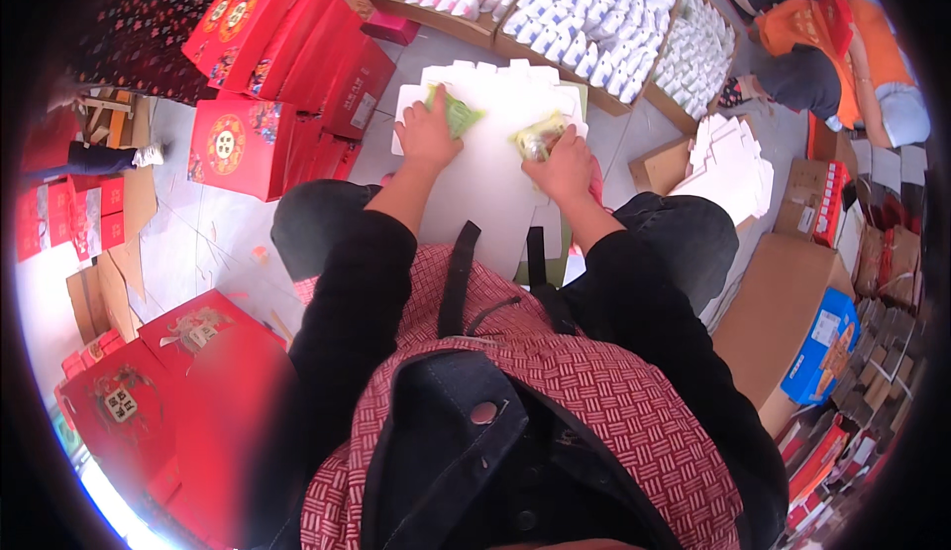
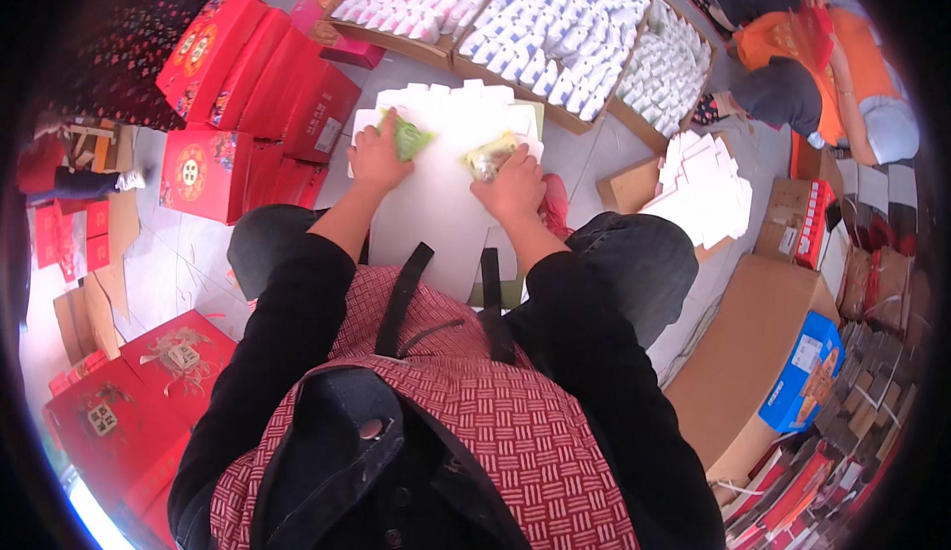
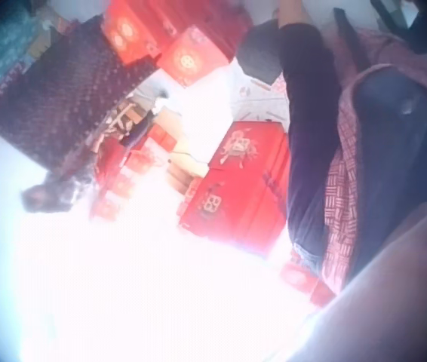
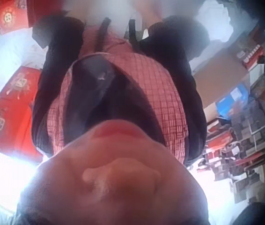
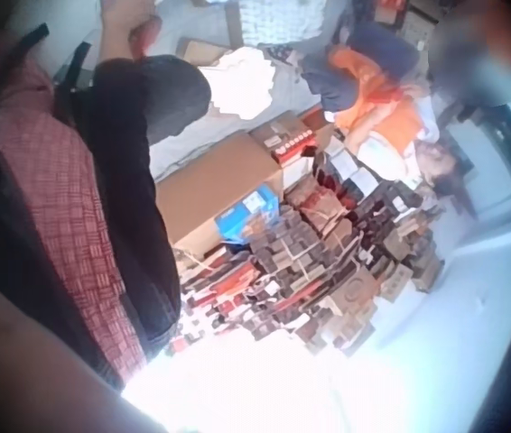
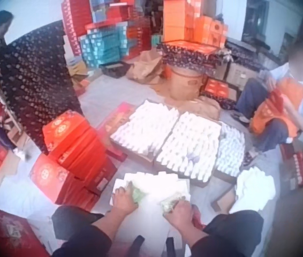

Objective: The person assembles red packets by folding red paper around small items and stacking them. Then the person places the packets into a large red gift box, closes the lid, and ties a ribbon around it.

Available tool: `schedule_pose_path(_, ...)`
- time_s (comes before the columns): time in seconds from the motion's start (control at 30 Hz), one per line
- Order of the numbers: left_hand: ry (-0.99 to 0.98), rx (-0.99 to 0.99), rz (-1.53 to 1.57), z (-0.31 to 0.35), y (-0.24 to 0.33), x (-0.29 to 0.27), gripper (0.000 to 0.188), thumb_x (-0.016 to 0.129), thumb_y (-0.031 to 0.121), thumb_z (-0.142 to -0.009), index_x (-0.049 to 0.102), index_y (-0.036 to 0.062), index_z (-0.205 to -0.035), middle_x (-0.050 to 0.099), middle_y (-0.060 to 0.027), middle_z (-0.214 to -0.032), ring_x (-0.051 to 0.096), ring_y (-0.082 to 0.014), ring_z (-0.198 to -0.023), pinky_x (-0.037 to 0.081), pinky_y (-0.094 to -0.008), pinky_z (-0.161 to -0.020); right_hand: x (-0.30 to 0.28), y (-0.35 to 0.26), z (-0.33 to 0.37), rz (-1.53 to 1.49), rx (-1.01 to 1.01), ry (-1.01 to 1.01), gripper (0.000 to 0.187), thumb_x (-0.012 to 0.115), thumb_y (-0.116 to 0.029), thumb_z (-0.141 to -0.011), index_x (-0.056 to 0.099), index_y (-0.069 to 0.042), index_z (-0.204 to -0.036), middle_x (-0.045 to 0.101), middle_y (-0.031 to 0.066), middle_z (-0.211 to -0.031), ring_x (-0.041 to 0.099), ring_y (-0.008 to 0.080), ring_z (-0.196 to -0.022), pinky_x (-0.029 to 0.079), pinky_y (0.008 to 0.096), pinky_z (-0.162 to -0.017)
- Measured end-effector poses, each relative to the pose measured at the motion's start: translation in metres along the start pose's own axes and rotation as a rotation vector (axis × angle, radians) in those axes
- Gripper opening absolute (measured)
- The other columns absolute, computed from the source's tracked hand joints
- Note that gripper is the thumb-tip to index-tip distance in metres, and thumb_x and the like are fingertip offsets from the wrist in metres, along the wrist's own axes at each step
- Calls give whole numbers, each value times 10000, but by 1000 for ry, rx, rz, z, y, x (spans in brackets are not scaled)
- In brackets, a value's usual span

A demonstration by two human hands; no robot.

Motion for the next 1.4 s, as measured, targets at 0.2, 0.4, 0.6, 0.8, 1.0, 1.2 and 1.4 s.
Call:
schedule_pose_path(0.2, -529, 75, 1688, 23, 62, 23, 554, 545, 248, -815, 383, 15, -1291, 528, -118, -1181, 534, -227, -1048, 392, -341, -935, -7, -5, 15, -1254, 66, -322, 592, 684, -364, -777, 465, 1, -1188, 558, 40, -1009, 546, 155, -929, 456, 306, -800)
schedule_pose_path(0.4, -382, -181, 1385, 70, 73, 66, 420, 474, 345, -898, 593, -32, -1040, 623, -74, -920, 583, -196, -867, 442, -304, -834, 13, 2, 36, -1681, 18, -661, 549, 707, -275, -783, 457, -64, -1223, 553, 28, -1068, 543, 145, -980, 453, 296, -851)
schedule_pose_path(0.6, -122, -12, 591, 94, 38, 60, 344, 599, 303, -849, 605, -34, -920, 616, -184, -921, 582, -283, -861, 457, -337, -813, -5, 46, 25, -1568, 141, -389, 516, 730, -132, -751, 483, -57, -1198, 569, 50, -1080, 579, 173, -954, 514, 339, -775)
schedule_pose_path(0.8, -237, 288, -206, 172, 42, 92, 1006, 804, 406, -576, 293, 44, -1363, 152, -242, -1441, 156, -452, -1319, 287, -568, -985, -32, 92, 1, -1710, 154, 53, 306, 725, -112, -752, 611, -7, -1016, 643, 61, -924, 614, 166, -842, 526, 332, -742)
schedule_pose_path(1.0, -152, 521, -296, 197, 50, 112, 1016, 795, 419, -579, 282, 85, -1390, 158, -241, -1447, 148, -473, -1321, 250, -640, -970, -30, 79, 2, -1407, 10, 27, 898, 842, -243, -601, 275, 63, -1226, 494, 199, -1141, 578, 235, -973, 497, 331, -818)
schedule_pose_path(1.2, -157, 611, -356, 193, 48, 114, 893, 745, 466, -634, 348, 104, -1347, 215, -196, -1438, 192, -452, -1316, 293, -564, -994, -23, 69, 29, -1275, 69, -6, 858, 832, -252, -621, 310, 69, -1223, 528, 184, -1109, 578, 231, -982, 491, 330, -830)
schedule_pose_path(1.4, -168, 649, -335, 192, 46, 109, 826, 736, 455, -637, 403, 103, -1307, 277, -175, -1420, 242, -427, -1308, 323, -533, -995, 1, 49, 53, -984, -115, -453, 845, 825, -269, -633, 356, 0, -1282, 541, 126, -1148, 552, 188, -1013, 456, 302, -841)
Point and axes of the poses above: each hand's wrist, its own z-axis away from the middle knuckle, its own x-axis out of the palm, y = z × x, the point moved 9 cm from there along -z, towards the middle knuckle
